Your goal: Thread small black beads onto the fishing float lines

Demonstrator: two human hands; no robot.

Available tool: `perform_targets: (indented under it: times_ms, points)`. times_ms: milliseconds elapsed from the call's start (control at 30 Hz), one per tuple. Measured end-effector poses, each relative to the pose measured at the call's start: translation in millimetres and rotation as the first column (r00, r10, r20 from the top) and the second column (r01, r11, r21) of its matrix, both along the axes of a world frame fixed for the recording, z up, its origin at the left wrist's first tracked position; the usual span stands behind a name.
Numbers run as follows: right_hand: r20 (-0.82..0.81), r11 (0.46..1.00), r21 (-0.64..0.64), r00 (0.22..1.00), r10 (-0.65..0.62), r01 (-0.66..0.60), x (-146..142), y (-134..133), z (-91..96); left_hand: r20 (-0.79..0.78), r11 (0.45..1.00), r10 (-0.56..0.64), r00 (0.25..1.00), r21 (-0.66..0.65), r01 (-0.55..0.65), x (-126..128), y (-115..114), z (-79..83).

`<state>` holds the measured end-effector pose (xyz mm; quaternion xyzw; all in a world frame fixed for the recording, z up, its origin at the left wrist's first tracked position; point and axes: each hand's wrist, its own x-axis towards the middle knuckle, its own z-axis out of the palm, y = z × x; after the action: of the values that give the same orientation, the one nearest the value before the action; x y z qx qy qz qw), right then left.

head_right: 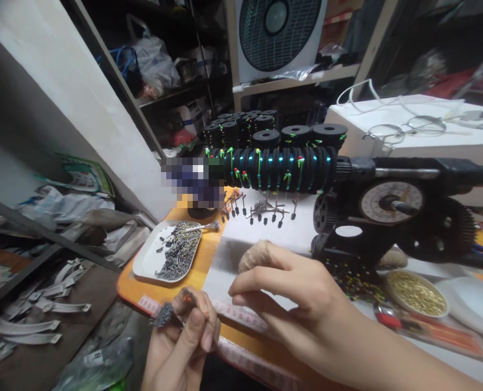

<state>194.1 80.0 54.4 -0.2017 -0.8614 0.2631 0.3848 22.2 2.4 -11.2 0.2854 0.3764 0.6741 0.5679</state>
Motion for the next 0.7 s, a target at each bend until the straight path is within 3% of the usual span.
perform_targets:
  times_ms: [267, 500, 700]
  points:
    - [0.028, 0.998, -0.060, 1.000, 0.010, -0.008, 2, -2, -7.4, 0.006, 1.000, 0.000, 1.000, -0.001, 0.000, -3, 0, 0.2]
    - [0.010, 0.997, -0.076, 1.000, 0.006, -0.006, -3, -3, -2.8, -0.005, 1.000, 0.007, 1.000, -0.029, -0.007, 1, 1, 2.8]
    - [-0.057, 0.992, -0.104, 0.996, 0.061, -0.067, -5, -9, -17.0, -0.048, 0.994, 0.030, 0.998, -0.102, -0.035, 6, -1, 6.0]
